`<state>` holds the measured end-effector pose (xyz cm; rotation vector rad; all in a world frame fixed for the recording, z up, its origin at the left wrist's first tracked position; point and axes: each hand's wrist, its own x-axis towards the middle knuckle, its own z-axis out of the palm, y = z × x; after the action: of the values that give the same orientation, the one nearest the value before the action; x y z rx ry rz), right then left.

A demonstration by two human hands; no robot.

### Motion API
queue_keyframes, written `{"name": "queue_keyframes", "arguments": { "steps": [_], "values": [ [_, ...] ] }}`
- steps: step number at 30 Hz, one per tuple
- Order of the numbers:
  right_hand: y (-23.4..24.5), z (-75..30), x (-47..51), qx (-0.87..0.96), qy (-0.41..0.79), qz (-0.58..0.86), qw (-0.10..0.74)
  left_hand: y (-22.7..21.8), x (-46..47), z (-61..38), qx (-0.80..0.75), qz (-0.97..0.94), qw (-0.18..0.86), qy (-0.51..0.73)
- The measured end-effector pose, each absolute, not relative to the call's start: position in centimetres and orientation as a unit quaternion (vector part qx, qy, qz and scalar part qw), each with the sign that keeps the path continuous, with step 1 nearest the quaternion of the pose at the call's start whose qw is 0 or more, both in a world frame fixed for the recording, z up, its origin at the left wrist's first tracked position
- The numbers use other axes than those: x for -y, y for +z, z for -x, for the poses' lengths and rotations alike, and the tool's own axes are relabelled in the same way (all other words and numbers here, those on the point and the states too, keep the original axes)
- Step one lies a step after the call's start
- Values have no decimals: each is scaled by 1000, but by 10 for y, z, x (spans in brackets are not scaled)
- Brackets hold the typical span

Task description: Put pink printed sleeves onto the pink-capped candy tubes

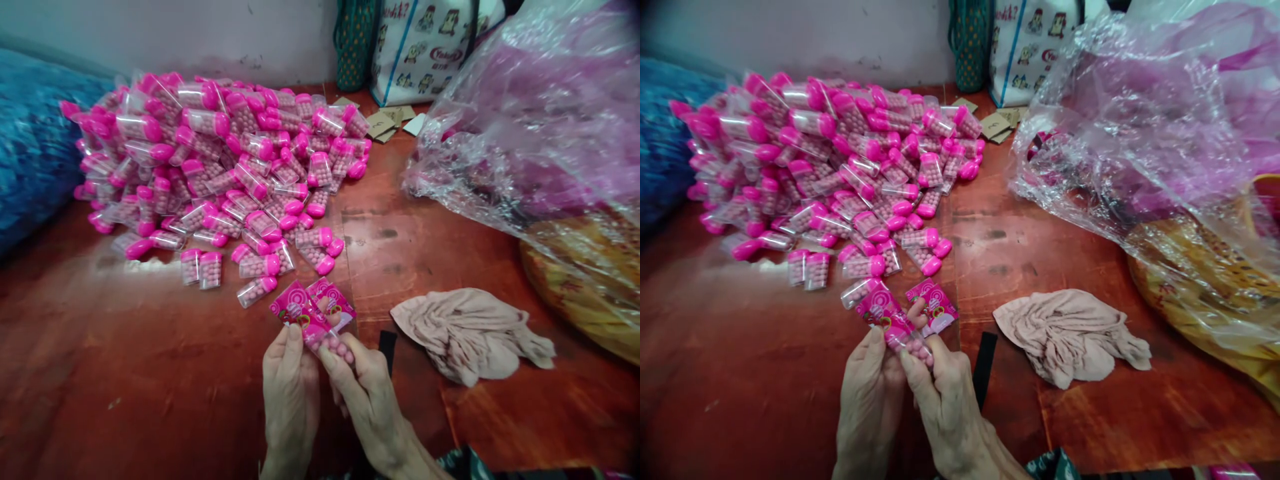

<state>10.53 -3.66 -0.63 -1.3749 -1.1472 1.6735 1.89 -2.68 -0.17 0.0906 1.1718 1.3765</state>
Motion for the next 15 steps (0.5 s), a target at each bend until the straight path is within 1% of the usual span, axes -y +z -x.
{"name": "queue_keyframes", "arguments": {
  "steps": [3,9,15],
  "values": [
    [-9,-105,37,474,609,525,358,-3,28,-14,-500,-53,631,591],
    [-9,-106,37,471,671,470,327,-7,28,1,-428,-133,712,541],
    [-1,-107,44,449,693,442,351,11,35,-11,-464,-178,710,499]
  ]
}}
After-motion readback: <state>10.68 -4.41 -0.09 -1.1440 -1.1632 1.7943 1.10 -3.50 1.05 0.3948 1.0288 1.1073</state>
